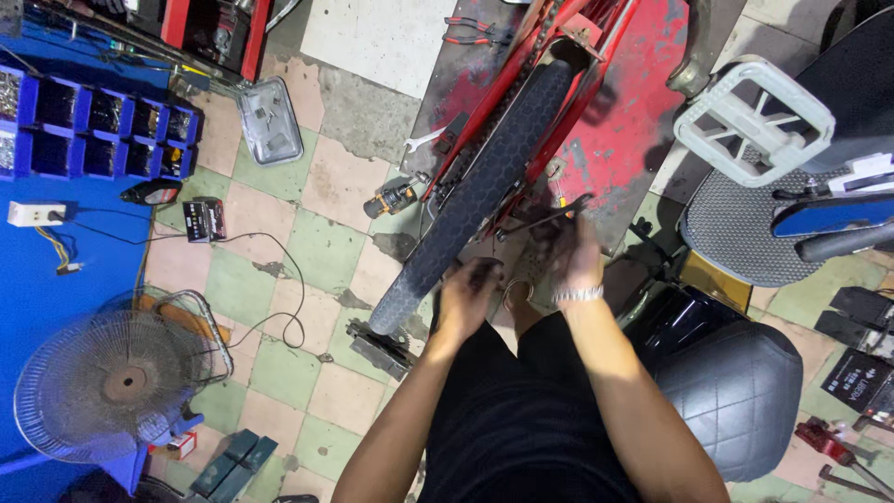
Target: The person works on the rear wheel of a red motorcycle using a wrench and pliers. They rotate the wheel and use the tools to tighten or loosen components on the axle and hub assembly.
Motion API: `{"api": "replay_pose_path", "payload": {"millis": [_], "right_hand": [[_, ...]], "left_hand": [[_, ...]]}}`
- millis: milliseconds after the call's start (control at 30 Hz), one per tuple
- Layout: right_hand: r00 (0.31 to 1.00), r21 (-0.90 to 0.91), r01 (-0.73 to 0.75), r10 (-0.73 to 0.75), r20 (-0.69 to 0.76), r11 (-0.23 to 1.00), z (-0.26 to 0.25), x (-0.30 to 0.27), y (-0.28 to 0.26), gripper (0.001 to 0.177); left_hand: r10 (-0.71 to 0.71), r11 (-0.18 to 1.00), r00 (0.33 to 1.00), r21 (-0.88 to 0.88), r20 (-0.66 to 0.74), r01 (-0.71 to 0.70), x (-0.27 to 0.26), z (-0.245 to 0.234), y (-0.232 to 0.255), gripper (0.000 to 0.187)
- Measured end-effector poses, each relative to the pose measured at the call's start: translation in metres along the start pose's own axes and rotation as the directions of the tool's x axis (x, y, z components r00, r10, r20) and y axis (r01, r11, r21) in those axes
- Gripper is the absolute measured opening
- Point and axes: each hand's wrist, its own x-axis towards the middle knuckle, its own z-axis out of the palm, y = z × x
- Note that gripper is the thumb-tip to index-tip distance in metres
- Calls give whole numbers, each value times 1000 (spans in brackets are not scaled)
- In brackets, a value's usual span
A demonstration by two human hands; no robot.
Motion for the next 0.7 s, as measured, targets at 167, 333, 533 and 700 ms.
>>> {"api": "replay_pose_path", "payload": {"millis": [167, 333, 533, 700], "right_hand": [[926, -364, -241, 102, -363, 900, 5, -45, 33, 38], [850, -544, -513, 303, -431, 664, -4, -31, 63, 63], [770, -470, -596, 299, -563, 651, -53, 0, 80, 71], [737, -293, -358, 75, -672, 887, -91, 64, 52, 56]], "left_hand": [[-136, 953, 983, -289, -120, 97, -25, -17, -39, 24], [-255, 967, 950, -69, -180, 246, -58, -44, -77, 29], [-344, 933, 930, 65, -133, 354, -62, -53, -71, 37], [-239, 946, 961, 190, -142, 263, -59, -61, -53, 41]]}}
